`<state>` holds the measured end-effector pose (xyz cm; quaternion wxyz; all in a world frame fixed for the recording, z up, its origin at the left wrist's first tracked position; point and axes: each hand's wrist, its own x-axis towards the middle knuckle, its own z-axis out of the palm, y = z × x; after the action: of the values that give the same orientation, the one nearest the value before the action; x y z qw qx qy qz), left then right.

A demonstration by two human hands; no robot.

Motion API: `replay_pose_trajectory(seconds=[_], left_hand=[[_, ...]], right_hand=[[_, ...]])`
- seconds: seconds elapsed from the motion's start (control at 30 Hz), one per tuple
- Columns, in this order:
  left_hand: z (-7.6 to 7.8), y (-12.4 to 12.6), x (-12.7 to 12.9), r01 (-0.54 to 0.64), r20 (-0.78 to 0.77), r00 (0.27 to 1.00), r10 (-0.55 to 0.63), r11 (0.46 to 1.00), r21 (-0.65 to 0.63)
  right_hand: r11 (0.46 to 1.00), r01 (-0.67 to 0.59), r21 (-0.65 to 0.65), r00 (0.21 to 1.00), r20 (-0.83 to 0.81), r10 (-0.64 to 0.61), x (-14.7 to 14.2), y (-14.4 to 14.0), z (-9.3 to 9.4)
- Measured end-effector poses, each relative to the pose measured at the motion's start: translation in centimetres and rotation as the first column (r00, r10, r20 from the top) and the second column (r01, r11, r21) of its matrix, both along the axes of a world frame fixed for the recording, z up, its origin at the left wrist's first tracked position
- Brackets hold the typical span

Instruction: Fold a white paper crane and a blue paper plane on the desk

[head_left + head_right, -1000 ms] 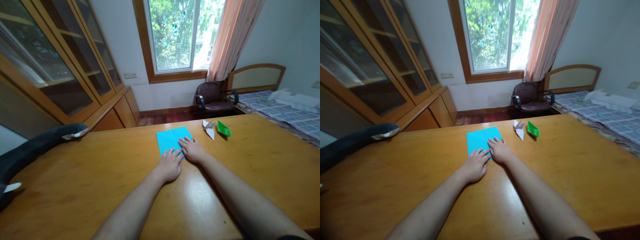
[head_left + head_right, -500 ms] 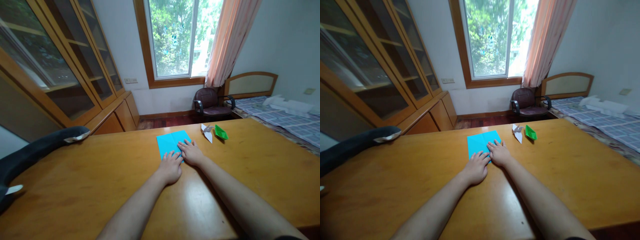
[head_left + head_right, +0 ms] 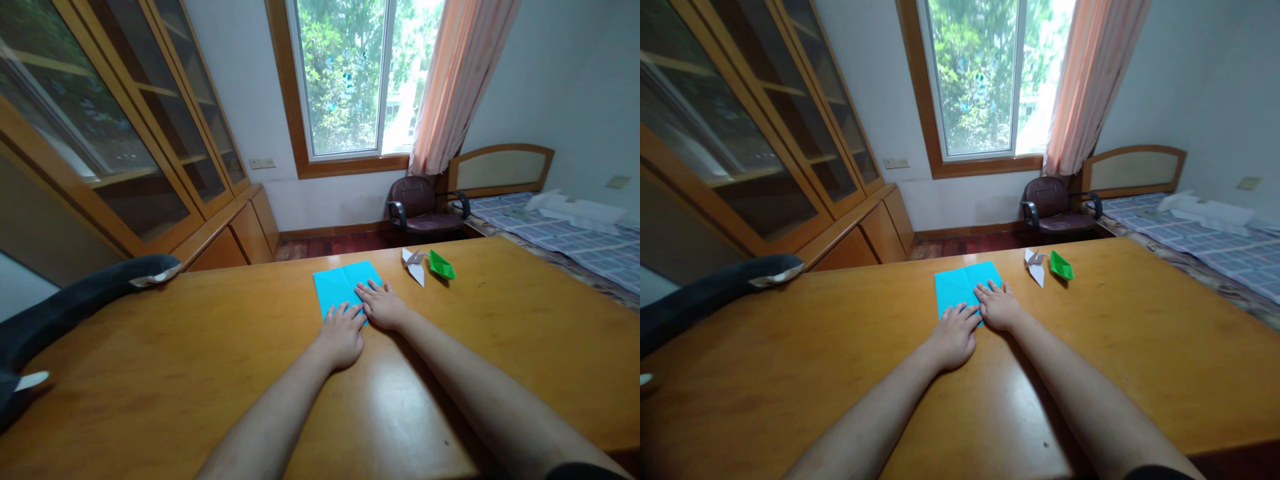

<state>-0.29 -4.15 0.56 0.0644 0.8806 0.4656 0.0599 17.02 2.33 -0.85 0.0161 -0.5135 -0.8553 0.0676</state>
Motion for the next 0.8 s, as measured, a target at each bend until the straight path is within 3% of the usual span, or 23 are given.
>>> replay_pose_trajectory(seconds=[0.5,0.8], left_hand=[[0.0,0.0,0.0,-0.004,0.0,1.0,0.004,1.0,-0.01],[-0.1,0.1,0.0,-0.022,-0.008,1.0,0.022,0.999,-0.03]], right_hand=[[1.0,0.0,0.016,1.0,0.002,0.0,0.1,0.0,-0.2],[0.998,0.017,-0.053,1.0,-0.006,-0.017,0.9,1.0,-0.2]])
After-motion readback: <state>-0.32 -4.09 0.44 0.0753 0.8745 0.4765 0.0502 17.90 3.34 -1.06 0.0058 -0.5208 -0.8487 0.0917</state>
